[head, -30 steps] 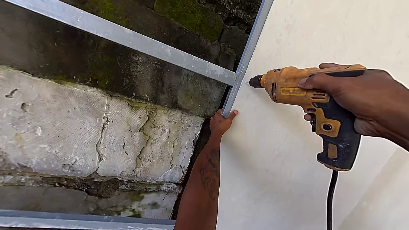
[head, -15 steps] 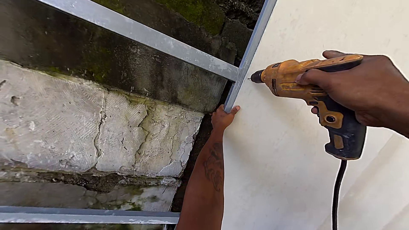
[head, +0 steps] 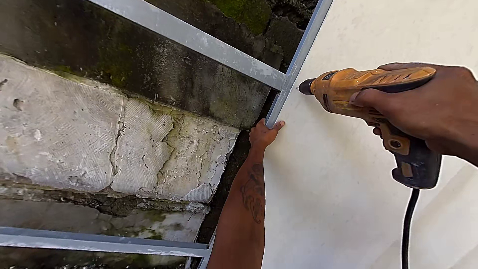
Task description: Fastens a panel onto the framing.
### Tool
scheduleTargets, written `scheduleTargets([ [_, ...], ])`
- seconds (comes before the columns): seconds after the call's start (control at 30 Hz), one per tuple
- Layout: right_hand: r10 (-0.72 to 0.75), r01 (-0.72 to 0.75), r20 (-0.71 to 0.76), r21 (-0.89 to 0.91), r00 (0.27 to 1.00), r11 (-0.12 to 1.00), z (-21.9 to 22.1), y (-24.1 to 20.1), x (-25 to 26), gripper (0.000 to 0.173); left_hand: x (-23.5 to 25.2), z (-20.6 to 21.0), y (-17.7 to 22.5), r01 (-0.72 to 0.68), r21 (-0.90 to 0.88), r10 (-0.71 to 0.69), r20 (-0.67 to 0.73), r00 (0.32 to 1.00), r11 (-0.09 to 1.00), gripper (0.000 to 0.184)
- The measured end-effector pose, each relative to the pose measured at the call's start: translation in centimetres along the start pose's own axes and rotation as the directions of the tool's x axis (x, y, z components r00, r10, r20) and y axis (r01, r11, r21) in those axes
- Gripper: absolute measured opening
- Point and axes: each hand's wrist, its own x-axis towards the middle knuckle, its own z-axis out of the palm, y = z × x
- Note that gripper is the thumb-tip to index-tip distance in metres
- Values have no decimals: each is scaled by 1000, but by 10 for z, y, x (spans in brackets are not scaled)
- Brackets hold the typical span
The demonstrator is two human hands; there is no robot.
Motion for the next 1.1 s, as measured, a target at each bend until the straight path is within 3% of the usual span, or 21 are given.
scheduleTargets([
  [0.33,-73,81,46,-210,996,974,-8,-39,-6,55,-2,-3,3,6,-4,-6,1,1000,1000,66],
  [0.47,-52,58,38,-159,998,986,-10,-36,-4,45,-3,-3,3,15,9,-15,23,1000,1000,69],
  [0.73,-70,74,41,-123,997,990,-11,-26,-3,49,-1,-3,2,12,30,-12,15,1000,999,70],
  [0.9,-132,137,37,-249,991,959,0,-25,-7,67,1,-5,3,8,35,-9,25,1000,999,71],
  [1.0,-166,173,48,-275,985,946,18,-20,-9,64,1,-4,-1,-5,54,4,19,1000,999,73],
  [1.1,-121,128,67,-116,990,985,12,-3,8,58,8,-4,-3,-33,46,32,12,999,998,72],
])
